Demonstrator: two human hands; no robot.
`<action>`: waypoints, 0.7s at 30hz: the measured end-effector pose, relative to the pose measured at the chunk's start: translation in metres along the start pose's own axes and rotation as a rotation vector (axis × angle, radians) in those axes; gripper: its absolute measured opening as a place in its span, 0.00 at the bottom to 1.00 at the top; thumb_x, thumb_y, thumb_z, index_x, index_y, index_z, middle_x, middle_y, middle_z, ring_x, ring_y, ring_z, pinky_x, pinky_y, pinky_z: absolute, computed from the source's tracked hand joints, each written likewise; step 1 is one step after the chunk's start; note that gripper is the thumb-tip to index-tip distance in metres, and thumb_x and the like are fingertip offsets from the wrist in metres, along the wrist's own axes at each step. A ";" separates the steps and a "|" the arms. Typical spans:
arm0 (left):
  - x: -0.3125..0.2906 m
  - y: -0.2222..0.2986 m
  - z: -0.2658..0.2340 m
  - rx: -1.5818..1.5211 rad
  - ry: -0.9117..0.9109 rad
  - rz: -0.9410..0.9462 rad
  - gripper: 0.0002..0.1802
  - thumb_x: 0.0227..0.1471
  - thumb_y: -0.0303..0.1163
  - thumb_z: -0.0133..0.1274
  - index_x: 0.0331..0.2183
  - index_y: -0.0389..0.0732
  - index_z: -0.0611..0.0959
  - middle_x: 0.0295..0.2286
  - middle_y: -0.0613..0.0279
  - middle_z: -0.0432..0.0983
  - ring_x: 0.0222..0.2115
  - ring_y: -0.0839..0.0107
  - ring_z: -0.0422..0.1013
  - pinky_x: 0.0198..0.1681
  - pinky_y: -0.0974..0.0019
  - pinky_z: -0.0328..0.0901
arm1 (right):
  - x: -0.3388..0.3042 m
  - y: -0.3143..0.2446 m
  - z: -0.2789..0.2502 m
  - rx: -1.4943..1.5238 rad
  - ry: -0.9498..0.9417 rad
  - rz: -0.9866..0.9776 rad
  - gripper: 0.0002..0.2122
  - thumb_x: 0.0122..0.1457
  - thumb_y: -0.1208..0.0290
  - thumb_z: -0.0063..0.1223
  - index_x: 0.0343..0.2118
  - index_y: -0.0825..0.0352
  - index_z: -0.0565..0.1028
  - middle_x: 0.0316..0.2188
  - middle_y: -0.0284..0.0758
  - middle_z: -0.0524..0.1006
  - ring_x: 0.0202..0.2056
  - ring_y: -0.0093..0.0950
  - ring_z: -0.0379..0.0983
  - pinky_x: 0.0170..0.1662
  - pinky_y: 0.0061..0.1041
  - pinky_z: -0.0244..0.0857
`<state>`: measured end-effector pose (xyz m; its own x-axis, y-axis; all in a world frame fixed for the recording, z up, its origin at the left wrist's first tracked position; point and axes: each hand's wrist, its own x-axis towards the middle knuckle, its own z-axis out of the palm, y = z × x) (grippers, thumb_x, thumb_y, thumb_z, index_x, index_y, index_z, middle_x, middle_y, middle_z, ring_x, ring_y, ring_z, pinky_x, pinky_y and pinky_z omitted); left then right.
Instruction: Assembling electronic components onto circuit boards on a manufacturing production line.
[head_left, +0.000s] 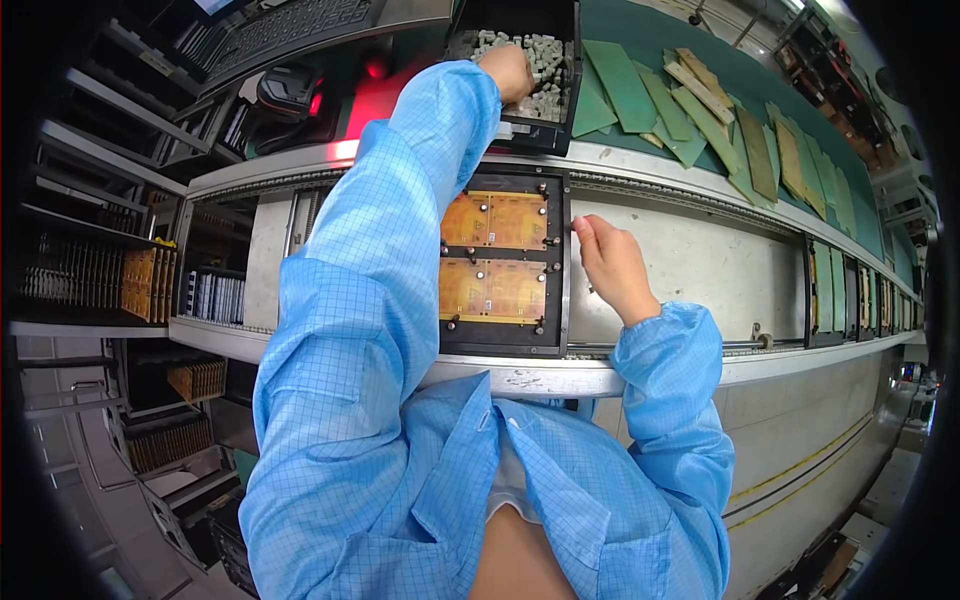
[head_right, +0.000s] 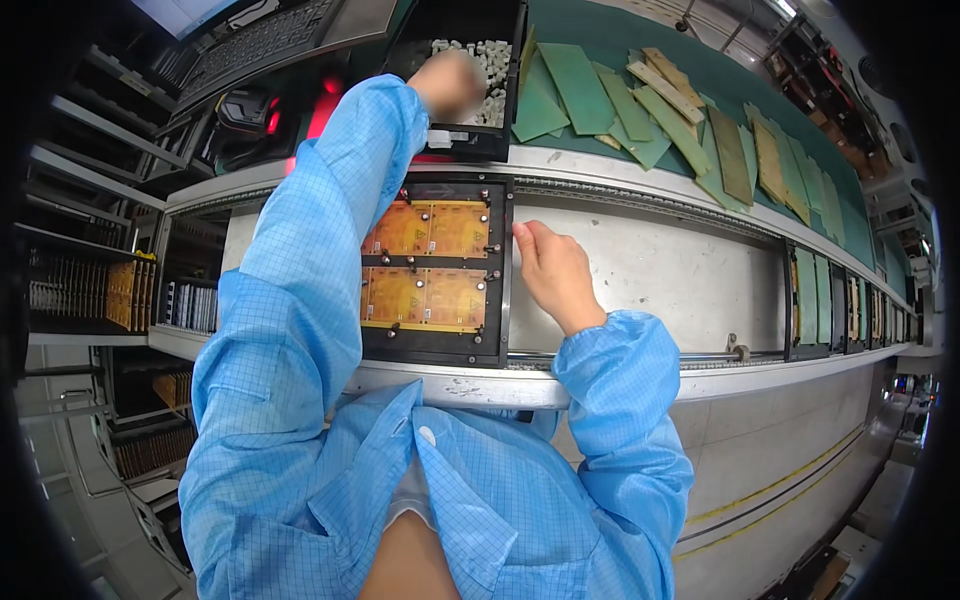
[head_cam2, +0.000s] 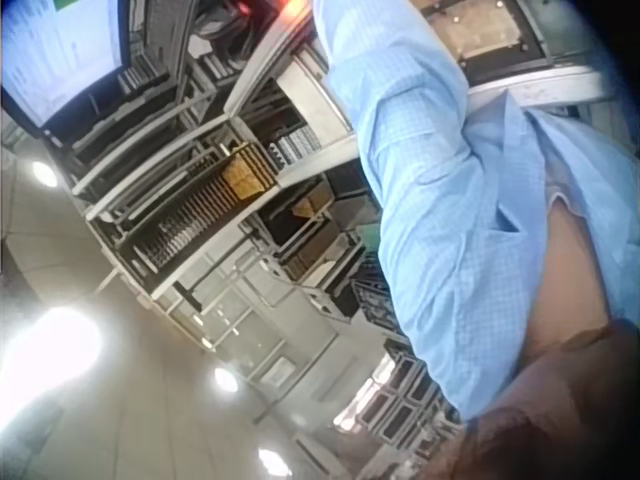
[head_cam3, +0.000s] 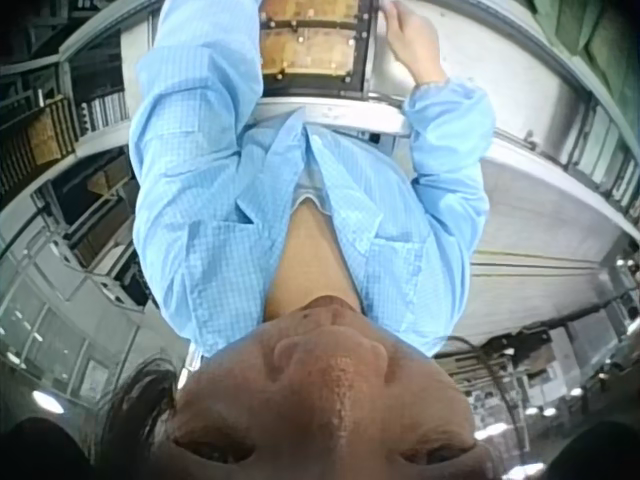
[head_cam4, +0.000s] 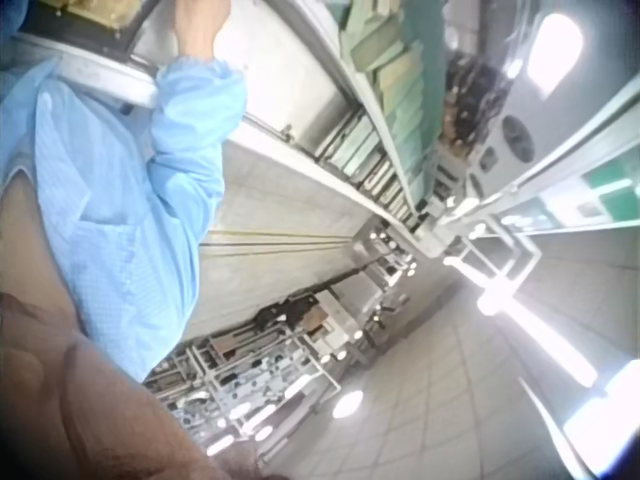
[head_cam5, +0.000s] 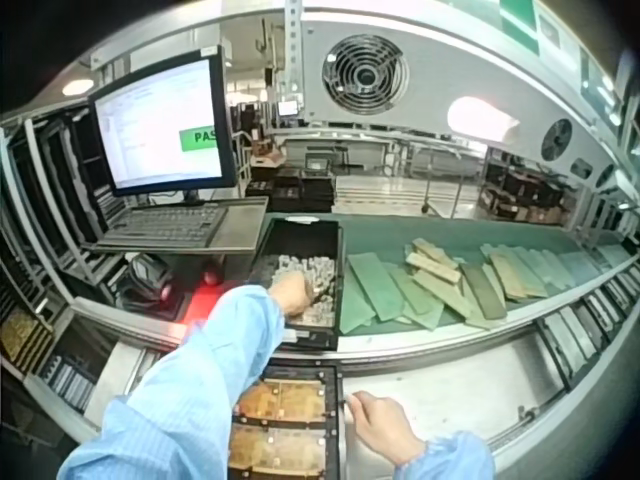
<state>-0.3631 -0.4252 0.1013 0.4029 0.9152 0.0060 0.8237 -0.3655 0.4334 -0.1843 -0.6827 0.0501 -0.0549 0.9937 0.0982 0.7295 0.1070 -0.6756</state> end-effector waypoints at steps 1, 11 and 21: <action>0.000 -0.003 -0.001 -0.052 0.062 -0.023 0.13 0.40 0.23 0.58 0.33 0.39 0.88 0.27 0.55 0.83 0.27 0.66 0.80 0.35 0.64 0.73 | 0.001 0.004 0.001 -0.004 0.025 -0.026 0.17 0.70 0.61 0.42 0.37 0.69 0.79 0.16 0.43 0.73 0.19 0.40 0.72 0.26 0.35 0.63; -0.112 0.030 -0.060 -0.326 -0.031 0.179 0.10 0.47 0.24 0.57 0.34 0.33 0.87 0.22 0.55 0.82 0.22 0.70 0.79 0.29 0.67 0.73 | -0.001 0.018 -0.008 0.099 0.057 0.069 0.20 0.72 0.58 0.40 0.37 0.69 0.80 0.13 0.31 0.69 0.18 0.21 0.66 0.24 0.26 0.59; -0.282 0.009 -0.013 -0.549 -0.301 -0.070 0.09 0.51 0.24 0.59 0.36 0.36 0.87 0.24 0.56 0.82 0.21 0.73 0.77 0.25 0.68 0.70 | -0.002 -0.003 -0.008 0.173 -0.005 0.129 0.20 0.72 0.57 0.41 0.39 0.68 0.80 0.16 0.24 0.66 0.21 0.15 0.60 0.25 0.21 0.54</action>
<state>-0.4746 -0.6839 0.1151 0.5156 0.8168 -0.2589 0.5599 -0.0925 0.8233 -0.1814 -0.6851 0.0580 0.0274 0.9996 -0.0003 0.6027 -0.0168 -0.7978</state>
